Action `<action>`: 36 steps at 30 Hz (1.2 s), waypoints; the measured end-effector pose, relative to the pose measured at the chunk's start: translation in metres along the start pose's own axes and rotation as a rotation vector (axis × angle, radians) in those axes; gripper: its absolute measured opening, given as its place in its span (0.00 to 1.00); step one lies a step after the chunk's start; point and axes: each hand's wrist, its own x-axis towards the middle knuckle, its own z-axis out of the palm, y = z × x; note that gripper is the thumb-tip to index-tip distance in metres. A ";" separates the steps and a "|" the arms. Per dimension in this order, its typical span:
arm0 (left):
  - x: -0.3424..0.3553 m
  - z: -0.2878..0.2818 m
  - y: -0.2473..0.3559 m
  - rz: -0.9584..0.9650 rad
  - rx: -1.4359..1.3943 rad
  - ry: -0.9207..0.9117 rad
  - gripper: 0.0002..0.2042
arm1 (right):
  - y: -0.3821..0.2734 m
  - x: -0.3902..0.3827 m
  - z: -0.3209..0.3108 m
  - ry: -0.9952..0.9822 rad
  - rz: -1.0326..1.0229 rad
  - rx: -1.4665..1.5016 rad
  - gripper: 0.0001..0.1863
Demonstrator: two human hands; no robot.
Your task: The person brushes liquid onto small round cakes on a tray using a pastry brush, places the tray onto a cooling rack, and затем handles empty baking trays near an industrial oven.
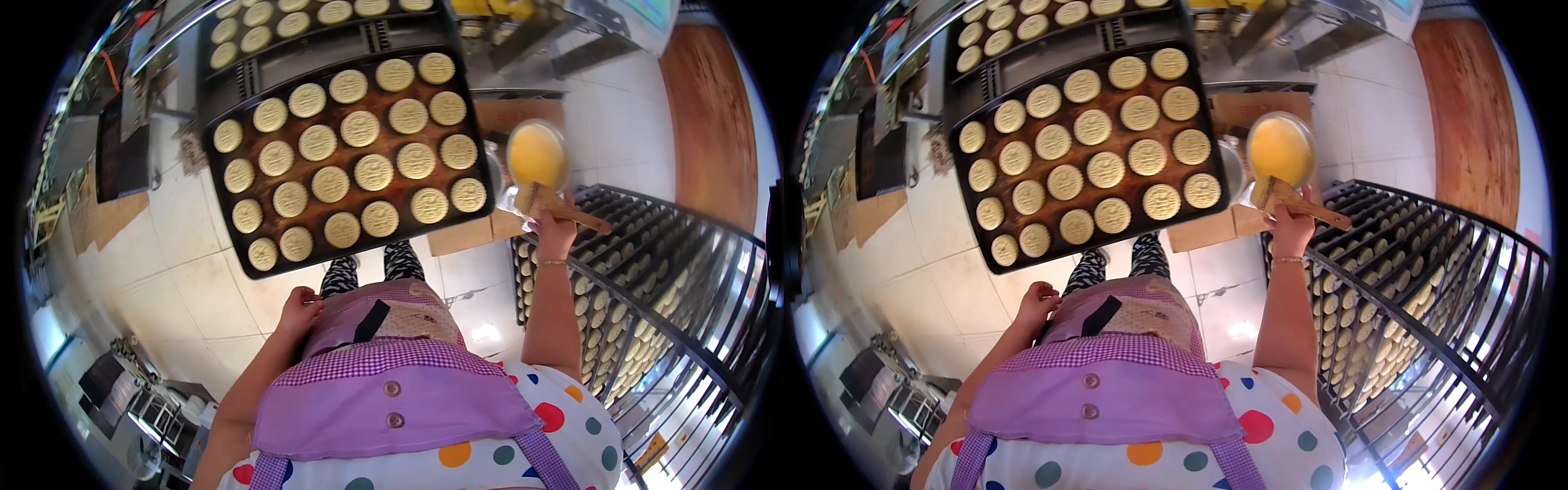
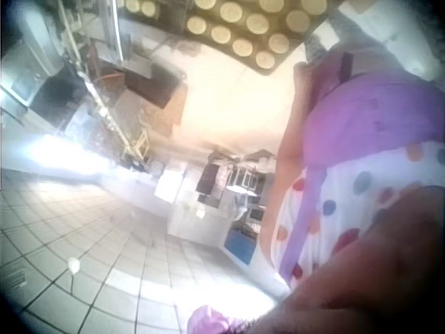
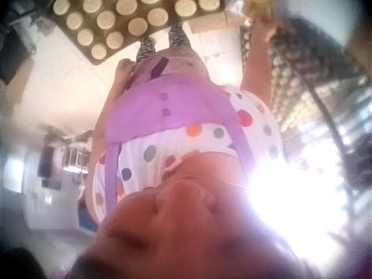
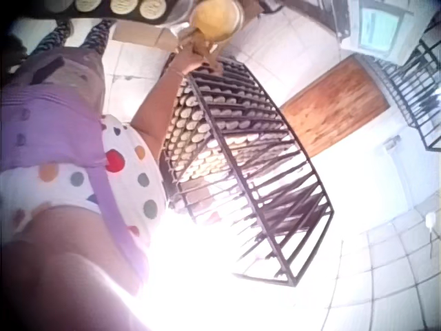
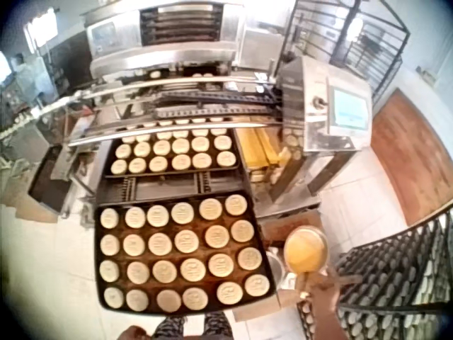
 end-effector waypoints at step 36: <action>-0.029 -0.121 -0.088 0.033 -0.116 0.143 0.21 | 0.006 -0.063 0.221 -0.078 -0.401 -0.591 0.15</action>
